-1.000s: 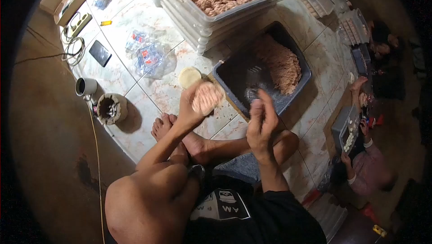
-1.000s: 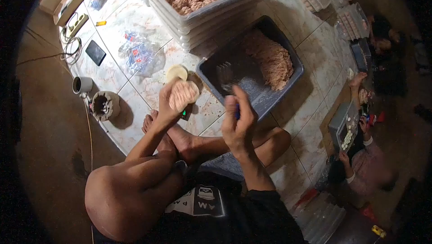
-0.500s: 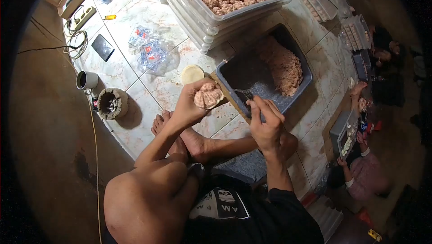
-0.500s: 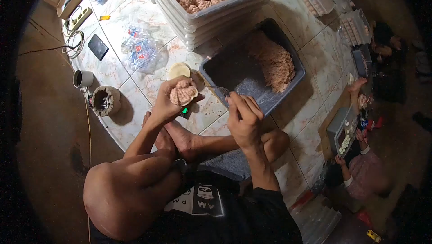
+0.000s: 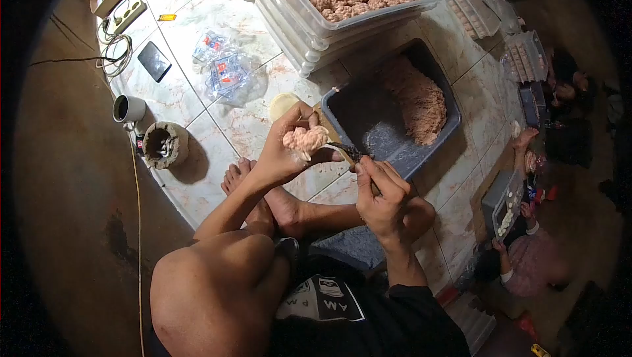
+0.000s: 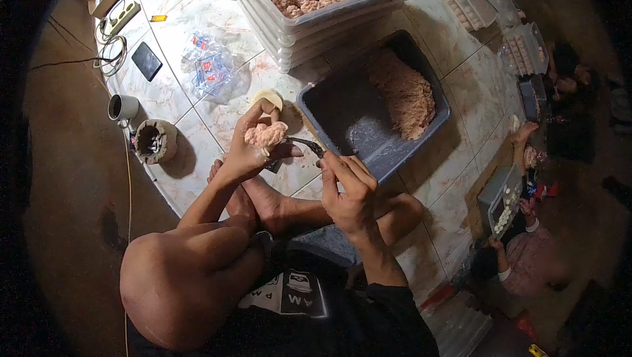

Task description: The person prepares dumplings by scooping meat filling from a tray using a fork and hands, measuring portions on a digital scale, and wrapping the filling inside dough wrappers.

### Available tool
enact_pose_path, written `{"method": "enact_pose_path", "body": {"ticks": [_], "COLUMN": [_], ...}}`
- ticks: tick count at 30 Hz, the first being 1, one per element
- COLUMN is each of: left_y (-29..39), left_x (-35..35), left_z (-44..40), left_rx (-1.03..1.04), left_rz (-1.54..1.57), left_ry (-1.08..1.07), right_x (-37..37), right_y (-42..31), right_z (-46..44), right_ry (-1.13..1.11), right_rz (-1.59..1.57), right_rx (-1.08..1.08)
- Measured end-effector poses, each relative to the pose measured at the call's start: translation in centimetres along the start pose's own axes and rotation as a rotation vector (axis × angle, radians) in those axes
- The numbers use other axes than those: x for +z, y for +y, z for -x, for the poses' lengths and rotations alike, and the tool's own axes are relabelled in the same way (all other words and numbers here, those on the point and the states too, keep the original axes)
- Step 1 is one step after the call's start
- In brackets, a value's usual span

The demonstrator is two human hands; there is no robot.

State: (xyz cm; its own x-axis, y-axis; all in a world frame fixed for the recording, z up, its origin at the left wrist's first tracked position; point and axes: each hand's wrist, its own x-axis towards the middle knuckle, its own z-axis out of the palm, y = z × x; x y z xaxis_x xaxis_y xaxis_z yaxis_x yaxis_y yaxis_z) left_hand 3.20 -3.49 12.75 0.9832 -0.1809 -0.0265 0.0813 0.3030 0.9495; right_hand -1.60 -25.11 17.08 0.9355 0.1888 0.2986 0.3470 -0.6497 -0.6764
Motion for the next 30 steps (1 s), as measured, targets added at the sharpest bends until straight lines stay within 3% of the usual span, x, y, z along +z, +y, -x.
{"method": "enact_pose_path", "body": {"ticks": [4,7,8,11,15,18,21,25,26,29,30], "left_y": [-0.1,0.3,-0.2,1.0,0.8,-0.4,0.2,0.0,-0.2,-0.2,-0.9], "left_x": [0.3,-0.4,-0.7,0.3,-0.2,0.6,0.3,-0.8,-0.8,0.2,0.6], "left_z": [-0.1,-0.3,-0.3,-0.4,0.0,0.5,-0.2,-0.2,0.1,-0.1,0.3], "left_rx": [0.025,0.217,0.228,-0.217,-0.016,0.121,-0.109,0.114,0.135,0.214,0.202], "left_rz": [0.005,-0.374,-0.431,-0.151,-0.124,-0.282,-0.273,-0.2,-0.195,-0.185,-0.221], "left_ry": [-0.112,-0.234,-0.173,-0.057,-0.039,-0.063,0.052,0.1,0.087,0.035,0.04], "right_x": [0.5,0.8,0.4,-1.1,-1.2,1.1,-0.1,-1.5,-1.2,1.0,1.8], "right_y": [0.1,-1.0,-1.2,-0.7,-0.8,-1.8,-2.4,-1.7,-2.2,-2.8,-3.3], "right_z": [0.4,0.1,-0.4,-1.3,-0.1,0.7,-0.7,-1.2,-1.0,0.2,0.7], "right_ry": [-0.014,-0.096,-0.077,0.038,-0.029,-0.108,-0.051,0.035,0.081,-0.12,-0.151], "right_rz": [-0.198,-0.071,0.051,0.169,-0.095,-0.052,0.101,-0.036,-0.04,-0.09,0.0], "right_rx": [0.057,-0.032,-0.026,0.001,0.094,-0.027,0.031,0.192,0.11,-0.006,0.053]}}
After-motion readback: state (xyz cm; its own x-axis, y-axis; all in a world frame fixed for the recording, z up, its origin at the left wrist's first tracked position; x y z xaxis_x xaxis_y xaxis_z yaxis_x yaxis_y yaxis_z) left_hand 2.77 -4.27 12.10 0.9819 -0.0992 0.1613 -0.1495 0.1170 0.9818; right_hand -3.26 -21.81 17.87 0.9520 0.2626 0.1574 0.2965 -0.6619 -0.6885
